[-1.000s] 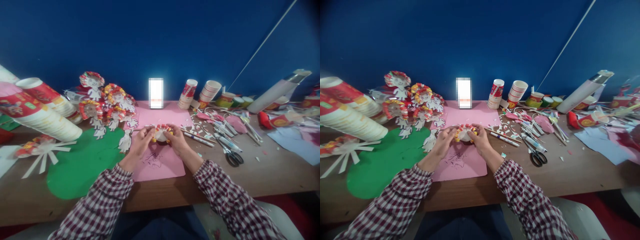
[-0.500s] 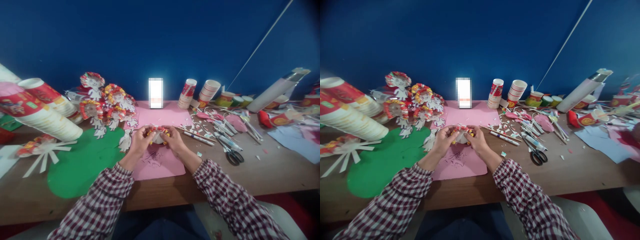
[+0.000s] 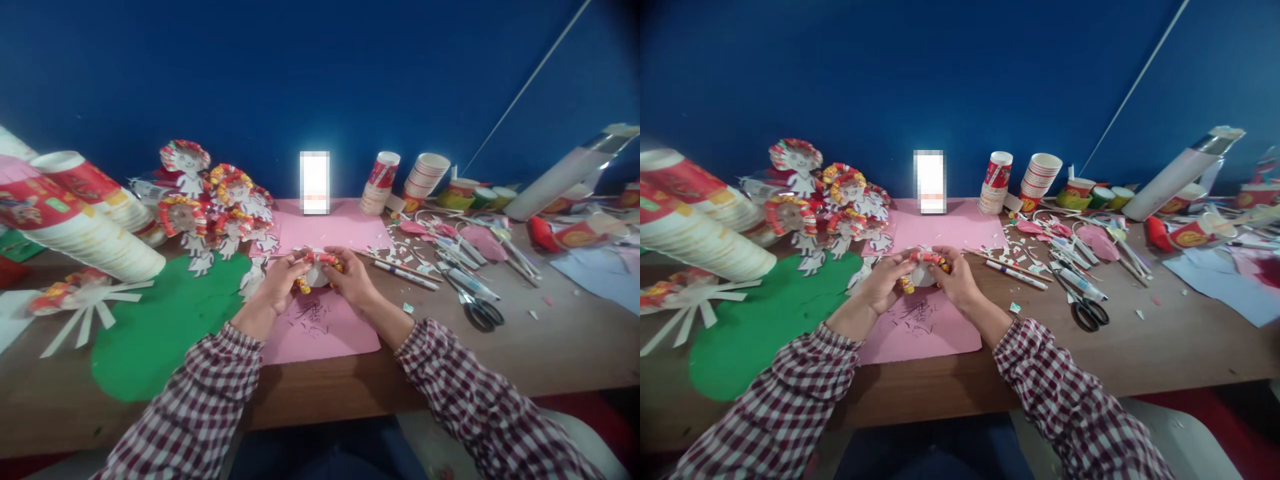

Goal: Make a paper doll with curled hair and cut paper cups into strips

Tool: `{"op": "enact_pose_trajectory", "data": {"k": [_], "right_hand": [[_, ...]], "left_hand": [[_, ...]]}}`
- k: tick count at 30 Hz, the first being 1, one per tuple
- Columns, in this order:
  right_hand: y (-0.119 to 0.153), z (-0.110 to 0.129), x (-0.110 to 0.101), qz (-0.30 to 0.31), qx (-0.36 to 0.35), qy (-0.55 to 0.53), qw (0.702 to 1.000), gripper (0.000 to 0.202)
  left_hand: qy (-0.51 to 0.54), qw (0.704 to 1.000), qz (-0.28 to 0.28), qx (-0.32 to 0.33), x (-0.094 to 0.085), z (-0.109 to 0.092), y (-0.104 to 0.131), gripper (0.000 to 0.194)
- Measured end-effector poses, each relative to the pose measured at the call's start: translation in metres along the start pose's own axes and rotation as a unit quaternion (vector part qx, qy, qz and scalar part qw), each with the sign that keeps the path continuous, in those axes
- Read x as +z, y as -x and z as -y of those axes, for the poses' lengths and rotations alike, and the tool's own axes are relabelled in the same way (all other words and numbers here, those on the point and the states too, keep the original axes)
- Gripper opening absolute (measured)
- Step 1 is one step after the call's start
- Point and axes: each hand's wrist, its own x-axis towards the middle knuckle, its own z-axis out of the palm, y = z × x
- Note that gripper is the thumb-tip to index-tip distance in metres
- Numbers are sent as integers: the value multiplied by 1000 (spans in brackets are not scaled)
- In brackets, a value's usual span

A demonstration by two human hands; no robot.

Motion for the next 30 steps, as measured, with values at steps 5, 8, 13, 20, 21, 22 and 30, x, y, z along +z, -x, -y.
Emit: {"op": "enact_pose_trajectory", "data": {"k": [5, 8, 13, 20, 21, 22, 30], "right_hand": [[-1, -2, -1, 13, -11, -9, 1000, 45], [-1, -2, -2, -13, -6, -6, 1000, 46], [-2, -2, -3, -65, 4, -33, 997, 47], [-3, -1, -2, -93, 20, -52, 994, 47], [-3, -1, -2, -96, 19, -54, 994, 47], [-4, -2, -2, -97, 18, -56, 994, 46], [-6, -4, -3, -100, 8, -64, 993, 45]], "left_hand": [[16, 999, 37, -10, -2, -1, 0, 35], [21, 1000, 13, 18, -1, 0, 1, 39], [14, 999, 0, 40, 4, 2, 4, 45], [-30, 996, -71, 36, 8, 3, 4, 49], [-35, 996, -75, 35, 8, 4, 4, 47], [-38, 995, -79, 36, 8, 4, 4, 45], [-33, 996, -63, 47, 5, 11, 2, 41]]}}
